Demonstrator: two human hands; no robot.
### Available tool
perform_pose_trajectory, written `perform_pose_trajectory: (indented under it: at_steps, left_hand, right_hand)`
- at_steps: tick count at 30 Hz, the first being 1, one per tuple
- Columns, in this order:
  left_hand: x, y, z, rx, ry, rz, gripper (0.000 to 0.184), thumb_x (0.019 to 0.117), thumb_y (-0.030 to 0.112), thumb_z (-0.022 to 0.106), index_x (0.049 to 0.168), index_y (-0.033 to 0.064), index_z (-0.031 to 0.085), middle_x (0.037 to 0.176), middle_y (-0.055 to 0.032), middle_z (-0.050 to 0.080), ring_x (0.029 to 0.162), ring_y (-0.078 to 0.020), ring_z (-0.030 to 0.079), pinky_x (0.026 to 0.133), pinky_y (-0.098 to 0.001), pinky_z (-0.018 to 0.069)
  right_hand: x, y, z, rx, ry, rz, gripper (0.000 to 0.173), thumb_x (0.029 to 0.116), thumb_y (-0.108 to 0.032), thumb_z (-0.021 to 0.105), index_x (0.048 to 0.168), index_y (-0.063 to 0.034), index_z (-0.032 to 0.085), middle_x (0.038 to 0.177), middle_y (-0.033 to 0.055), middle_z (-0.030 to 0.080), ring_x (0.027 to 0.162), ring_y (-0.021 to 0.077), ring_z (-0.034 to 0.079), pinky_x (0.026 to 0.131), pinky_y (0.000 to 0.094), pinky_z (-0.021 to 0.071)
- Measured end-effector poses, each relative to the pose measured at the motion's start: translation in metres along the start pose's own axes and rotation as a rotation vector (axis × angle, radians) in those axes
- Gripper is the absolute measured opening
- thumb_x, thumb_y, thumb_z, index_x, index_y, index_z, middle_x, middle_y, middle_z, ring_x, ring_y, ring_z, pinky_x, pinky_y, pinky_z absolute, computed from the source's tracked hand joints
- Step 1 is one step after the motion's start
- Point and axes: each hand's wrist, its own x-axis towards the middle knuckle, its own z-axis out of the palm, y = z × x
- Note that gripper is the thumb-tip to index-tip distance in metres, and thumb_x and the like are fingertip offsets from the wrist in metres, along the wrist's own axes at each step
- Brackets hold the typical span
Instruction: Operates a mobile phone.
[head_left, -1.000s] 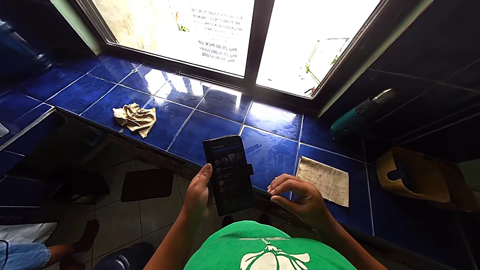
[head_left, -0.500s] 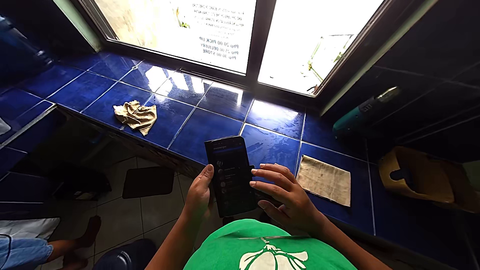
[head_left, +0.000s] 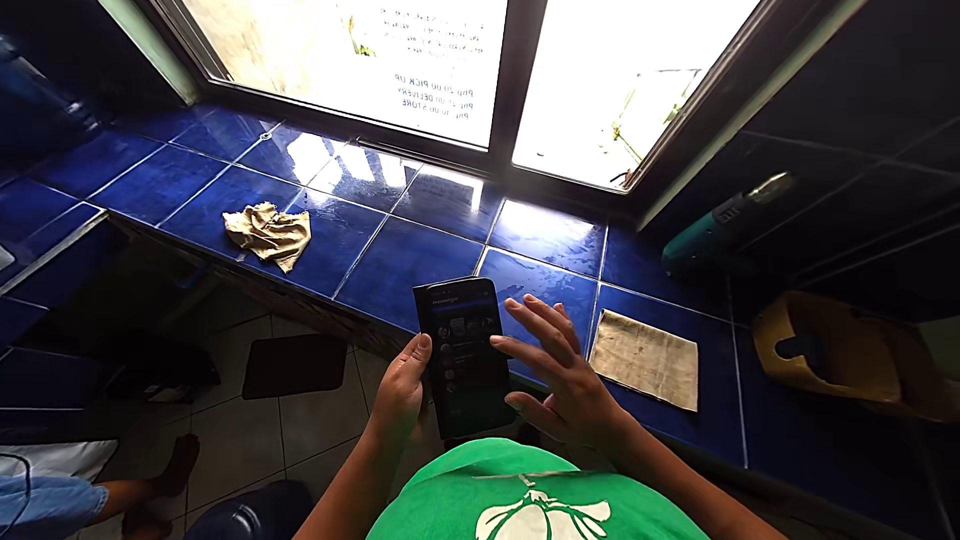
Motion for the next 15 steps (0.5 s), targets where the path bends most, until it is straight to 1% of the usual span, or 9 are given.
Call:
perform_pose_trajectory:
  at_steps: [1,3,4,6,8,10,12,14,15]
  left_hand:
    - [0.0,0.001,-0.001,-0.011,0.009,-0.001,0.043,0.1128,0.026,0.027,0.131,0.001,0.056,0.111,-0.0123,0.072,0.103,-0.0189,0.072,0.092,-0.0379,0.0599]
    - [-0.001,0.005,-0.002,-0.036,0.028,0.004,0.045,0.1131,0.027,0.026,0.133,0.0007,0.055,0.112,-0.0136,0.072,0.103,-0.0201,0.072,0.093,-0.039,0.06]
    - [-0.002,0.008,-0.002,-0.04,0.052,0.006,0.045,0.1131,0.028,0.026,0.134,0.0009,0.055,0.112,-0.0137,0.072,0.104,-0.0201,0.071,0.093,-0.0392,0.0599]
    - [-0.003,0.013,-0.001,-0.041,0.114,0.006,0.045,0.1132,0.028,0.026,0.136,0.0012,0.054,0.114,-0.014,0.071,0.105,-0.0202,0.071,0.093,-0.0397,0.0596]
    - [-0.003,0.017,-0.002,-0.061,0.14,0.013,0.045,0.1134,0.029,0.026,0.134,0.001,0.056,0.112,-0.0148,0.071,0.103,-0.021,0.071,0.091,-0.0401,0.0603]
    - [-0.002,0.02,-0.002,-0.078,0.142,0.023,0.046,0.1135,0.029,0.025,0.131,0.001,0.056,0.11,-0.015,0.072,0.101,-0.0216,0.072,0.09,-0.0403,0.0608]
    - [-0.001,0.021,-0.002,-0.081,0.141,0.032,0.046,0.1134,0.029,0.024,0.13,0.0014,0.057,0.109,-0.0147,0.072,0.101,-0.0213,0.072,0.09,-0.04,0.061]
    - [0.0,0.022,-0.002,-0.081,0.132,0.037,0.047,0.1134,0.029,0.023,0.13,0.0013,0.057,0.11,-0.0153,0.072,0.101,-0.0219,0.072,0.09,-0.0403,0.061]
    - [0.001,0.021,-0.002,-0.081,0.13,0.036,0.047,0.1135,0.029,0.023,0.13,0.0014,0.057,0.11,-0.0156,0.072,0.101,-0.0219,0.072,0.09,-0.0403,0.0609]
  right_hand:
    - [-0.002,0.005,-0.005,0.023,0.048,0.03,0.054,0.1045,-0.06,0.04,0.142,-0.0249,0.055,0.16,0.0022,0.044,0.154,0.0255,0.029,0.124,0.0587,0.0229]
    - [-0.012,0.024,-0.015,0.028,0.075,0.146,0.056,0.1039,-0.061,0.041,0.142,-0.0227,0.056,0.158,0.0033,0.046,0.152,0.0254,0.033,0.123,0.0553,0.0262]
    - [-0.021,0.039,-0.018,0.022,0.069,0.24,0.058,0.1031,-0.061,0.044,0.143,-0.021,0.056,0.158,0.0048,0.046,0.151,0.0261,0.034,0.122,0.0537,0.0275]
    - [-0.045,0.075,-0.016,-0.028,0.029,0.481,0.062,0.0998,-0.057,0.05,0.144,-0.0146,0.057,0.158,0.0102,0.045,0.149,0.0313,0.036,0.12,0.0548,0.0305]
    - [-0.08,0.116,-0.005,-0.126,-0.095,0.731,0.072,0.0952,-0.056,0.054,0.149,-0.0081,0.052,0.162,0.0155,0.038,0.151,0.0361,0.033,0.122,0.056,0.027]
    - [-0.115,0.141,0.008,-0.204,-0.323,0.924,0.087,0.0916,-0.058,0.061,0.157,-0.005,0.038,0.167,0.0196,0.024,0.155,0.0406,0.021,0.124,0.0601,0.0185]
    - [-0.141,0.147,0.022,-0.217,-0.564,1.036,0.1,0.0887,-0.056,0.071,0.163,-0.0067,0.025,0.171,0.0193,0.011,0.157,0.0417,0.009,0.122,0.0675,0.0122]
    - [-0.16,0.143,0.038,-0.271,-0.752,1.073,0.113,0.0858,-0.058,0.074,0.166,-0.0126,0.009,0.173,0.0136,-0.005,0.159,0.0356,-0.007,0.122,0.0678,0.0047]
    - [-0.167,0.141,0.044,-0.316,-0.783,1.069,0.117,0.0845,-0.058,0.075,0.166,-0.0142,0.003,0.172,0.0117,-0.011,0.158,0.0332,-0.012,0.122,0.0678,0.0015]
